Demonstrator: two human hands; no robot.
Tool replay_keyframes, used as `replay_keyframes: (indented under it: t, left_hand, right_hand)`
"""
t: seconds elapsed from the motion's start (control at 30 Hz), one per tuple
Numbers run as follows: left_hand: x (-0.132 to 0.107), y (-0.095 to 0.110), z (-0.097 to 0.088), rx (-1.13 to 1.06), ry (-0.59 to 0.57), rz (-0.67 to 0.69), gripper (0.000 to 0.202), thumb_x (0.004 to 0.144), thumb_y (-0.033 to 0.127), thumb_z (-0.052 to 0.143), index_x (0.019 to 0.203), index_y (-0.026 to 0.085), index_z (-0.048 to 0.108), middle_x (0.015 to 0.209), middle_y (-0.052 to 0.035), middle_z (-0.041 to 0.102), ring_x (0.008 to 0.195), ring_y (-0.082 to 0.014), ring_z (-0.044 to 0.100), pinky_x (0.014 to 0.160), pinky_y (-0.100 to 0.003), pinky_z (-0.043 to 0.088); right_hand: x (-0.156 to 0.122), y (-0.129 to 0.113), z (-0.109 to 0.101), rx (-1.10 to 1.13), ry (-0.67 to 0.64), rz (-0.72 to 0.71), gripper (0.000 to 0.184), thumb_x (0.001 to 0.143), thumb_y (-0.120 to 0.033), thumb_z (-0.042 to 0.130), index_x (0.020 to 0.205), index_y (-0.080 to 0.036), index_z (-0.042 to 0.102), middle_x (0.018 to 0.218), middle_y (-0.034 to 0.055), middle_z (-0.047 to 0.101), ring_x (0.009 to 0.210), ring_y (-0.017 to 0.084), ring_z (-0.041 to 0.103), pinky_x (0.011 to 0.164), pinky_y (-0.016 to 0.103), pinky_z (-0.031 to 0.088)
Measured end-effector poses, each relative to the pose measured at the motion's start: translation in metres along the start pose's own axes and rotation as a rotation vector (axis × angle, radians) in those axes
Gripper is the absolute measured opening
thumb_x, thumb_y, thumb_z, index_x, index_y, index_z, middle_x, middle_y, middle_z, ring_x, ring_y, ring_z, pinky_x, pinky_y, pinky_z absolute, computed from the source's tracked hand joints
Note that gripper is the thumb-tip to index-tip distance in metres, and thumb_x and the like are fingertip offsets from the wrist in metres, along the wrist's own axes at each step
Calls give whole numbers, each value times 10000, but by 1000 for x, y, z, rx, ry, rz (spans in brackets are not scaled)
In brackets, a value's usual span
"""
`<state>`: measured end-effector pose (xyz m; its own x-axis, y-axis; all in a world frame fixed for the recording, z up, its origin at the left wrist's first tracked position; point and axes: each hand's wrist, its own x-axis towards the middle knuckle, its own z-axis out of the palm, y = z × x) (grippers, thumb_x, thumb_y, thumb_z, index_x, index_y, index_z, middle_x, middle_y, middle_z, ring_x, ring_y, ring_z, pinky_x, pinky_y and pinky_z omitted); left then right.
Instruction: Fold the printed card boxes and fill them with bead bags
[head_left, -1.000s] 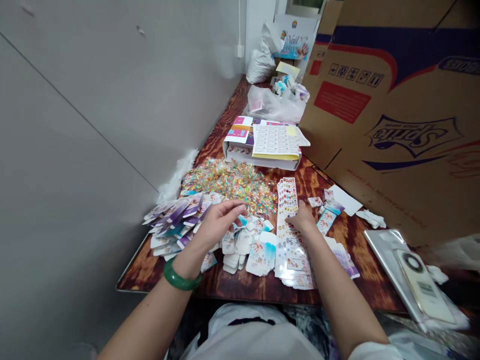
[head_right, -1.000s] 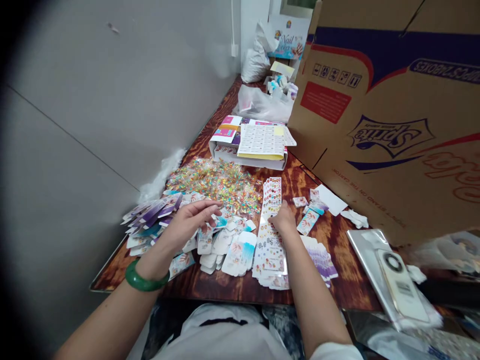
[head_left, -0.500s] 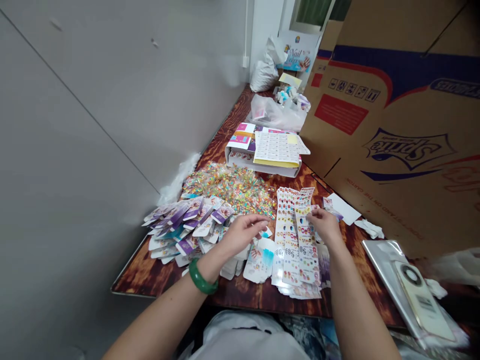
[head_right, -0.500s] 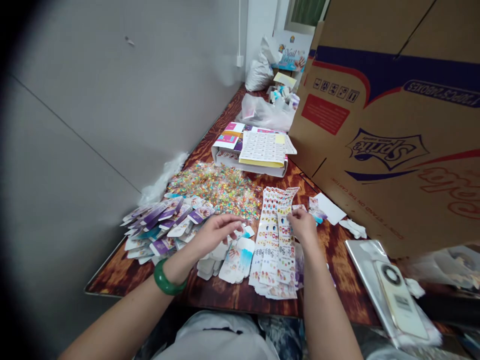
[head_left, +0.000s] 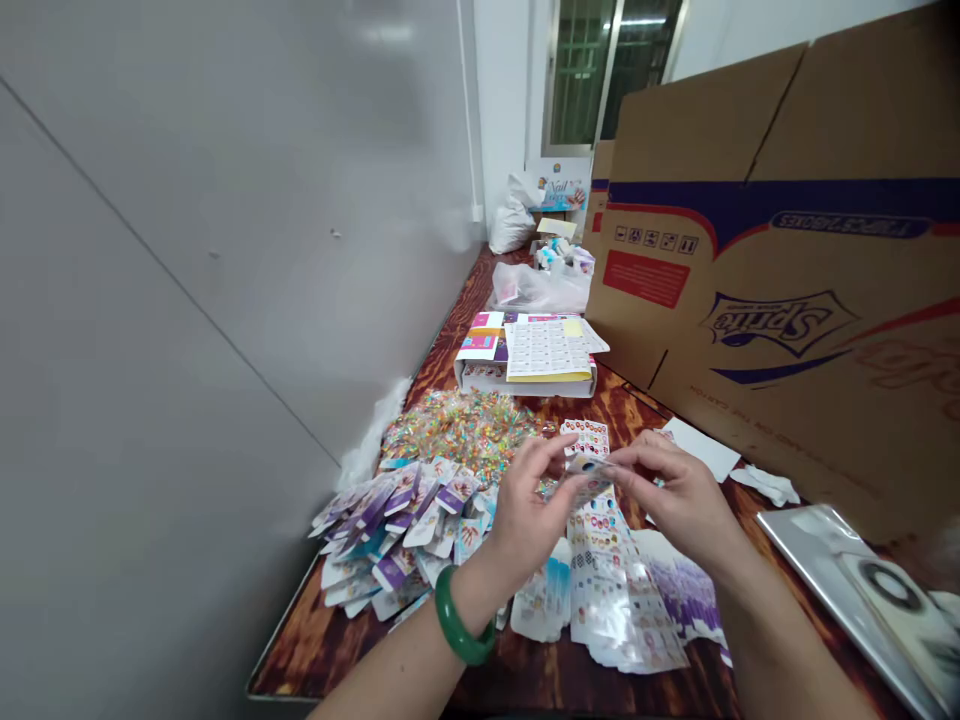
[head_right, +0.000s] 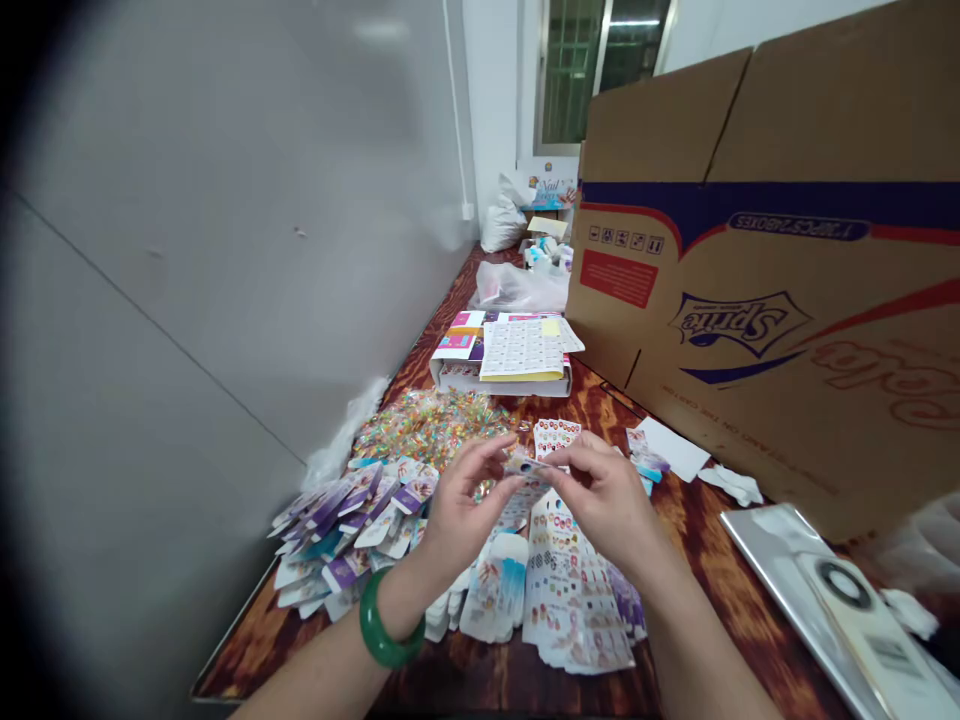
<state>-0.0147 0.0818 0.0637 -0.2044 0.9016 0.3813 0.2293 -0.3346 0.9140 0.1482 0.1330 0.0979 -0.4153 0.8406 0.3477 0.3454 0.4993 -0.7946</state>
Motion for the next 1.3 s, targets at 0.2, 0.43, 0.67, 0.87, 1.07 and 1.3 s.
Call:
replay_keyframes:
  t: [0.2,0.43,0.67,0.87,1.07,1.3]
  left_hand:
    - [3,-6,-29,-60,-338,-291,202,748,360,628,788,164,649,790,-25,598,773,-151,539,731,-276,415]
    - [1,-22,-28,-224,-93,-506,235,712,373,652,714,141,616,659,4,566,626,-111,493,615,-234,377]
    - [3,-17,-39,102,-92,-182,234,675,303,706,871,191,643,949,-43,579,931,-180,525,816,-281,408]
    - [3,-29,-44,-38,-445,-461,216,749,350,612,798,140,634,726,-26,618,658,-136,572,604,-245,454]
    - [7,-31,-29,-147,-183,-665,222,629,306,686,689,127,571,631,-5,607,532,-117,596,556,-239,485]
    - [-11,-42,-15,-516,-39,-762,235,673,344,670,749,142,578,711,-8,611,642,-137,643,697,-287,529]
  right_hand:
    - [18,7,0,308,14,215,255,722,-410,635,717,-155,636,626,19,584,562,138,508,543,273,402]
    - [6,23,38,-228,133,-223,379,785,-321,584,1140,-189,555,1108,120,598,1040,267,522,887,426,398]
    - [-6,26,54,-59,-169,-46,159,831,-238,489,920,-221,620,843,41,661,787,195,595,713,304,432]
    - [3,33,54,330,-143,179,282,820,-390,515,628,-183,519,575,-34,474,561,114,441,541,231,331]
    - [5,35,81,938,-260,536,288,680,-427,666,665,-152,581,650,1,573,620,124,517,596,244,396]
    - [-13,56,101,865,-176,678,349,635,-451,708,806,-172,585,509,-60,490,396,61,382,373,181,225]
